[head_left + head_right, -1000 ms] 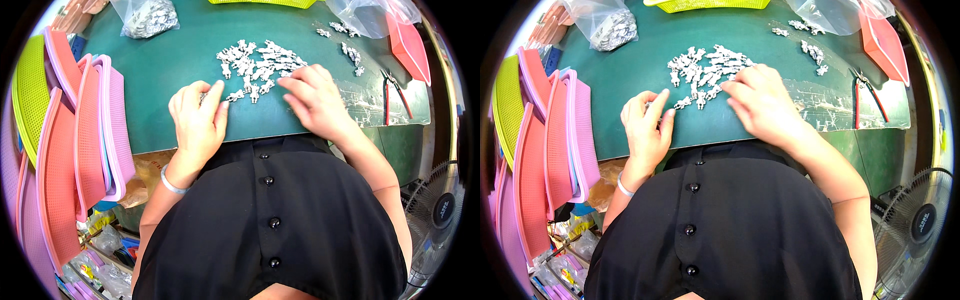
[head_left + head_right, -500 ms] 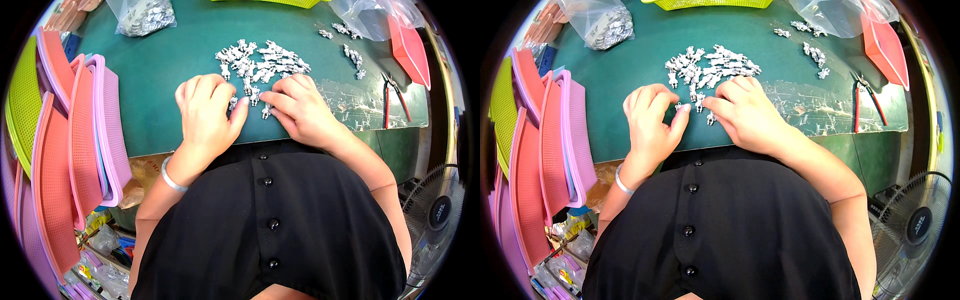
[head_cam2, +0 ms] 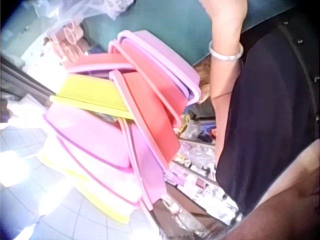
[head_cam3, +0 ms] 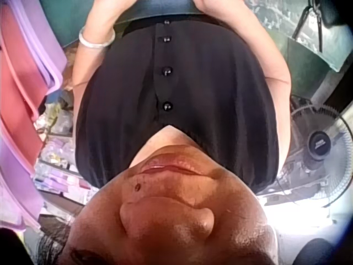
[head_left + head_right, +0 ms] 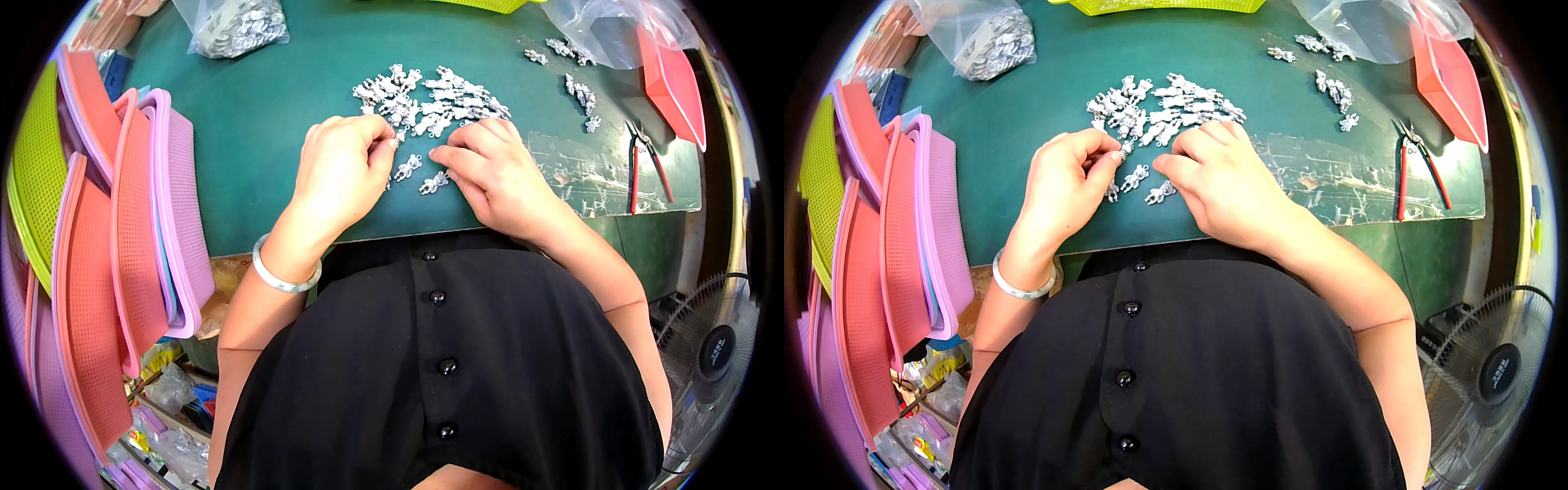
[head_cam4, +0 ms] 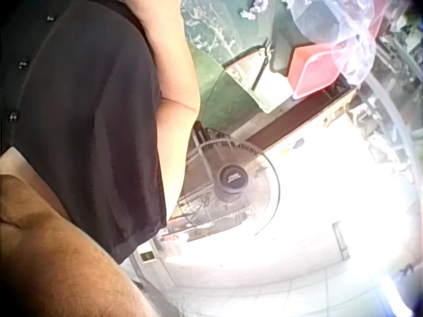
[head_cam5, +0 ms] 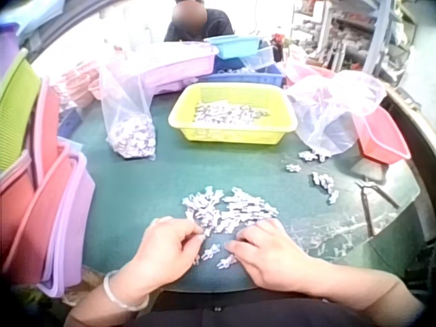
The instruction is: The person sits at a green workbench and assembles small silver charms by hand. They pick up individual components, link them together, and occasionally use red-handled pliers to secure the connections. The finished charms are placed into a yellow basket on the table.
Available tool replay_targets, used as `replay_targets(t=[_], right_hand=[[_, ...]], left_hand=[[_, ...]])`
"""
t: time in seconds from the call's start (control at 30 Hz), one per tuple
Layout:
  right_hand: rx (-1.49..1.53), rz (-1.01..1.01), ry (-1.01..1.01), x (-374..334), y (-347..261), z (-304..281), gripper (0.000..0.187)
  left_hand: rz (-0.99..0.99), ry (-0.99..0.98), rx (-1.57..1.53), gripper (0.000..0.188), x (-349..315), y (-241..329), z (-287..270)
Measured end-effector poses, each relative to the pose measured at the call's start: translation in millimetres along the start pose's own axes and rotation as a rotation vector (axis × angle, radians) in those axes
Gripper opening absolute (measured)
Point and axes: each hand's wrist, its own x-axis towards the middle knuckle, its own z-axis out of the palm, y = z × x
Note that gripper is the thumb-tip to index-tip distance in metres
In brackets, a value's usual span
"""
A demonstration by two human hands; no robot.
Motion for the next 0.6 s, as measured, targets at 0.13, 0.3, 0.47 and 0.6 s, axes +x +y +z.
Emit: replay_targets(t=[0.13, 0.3, 0.47, 0.6], right_hand=[[-0.016, -0.001, 0.002, 2, -2, -1, 0.021], [-0.024, -0.006, -0.001, 1, -5, -3, 0.019], [0.017, -0.014, -0.05, 0, -10, -1, 0.021], [0.023, -0.039, -0.132, 3, -9, 3, 0.029]], left_hand=[[0.045, 0.014, 0.135, 0.01, -2, -6, -5], [0.047, 0.099, 0.07, 0.011, -10, -17, -11], [0.065, 0.241, 0.042, 0.017, -27, -28, -19], [0.023, 0.233, 0.054, 0.023, -44, -33, -20]])
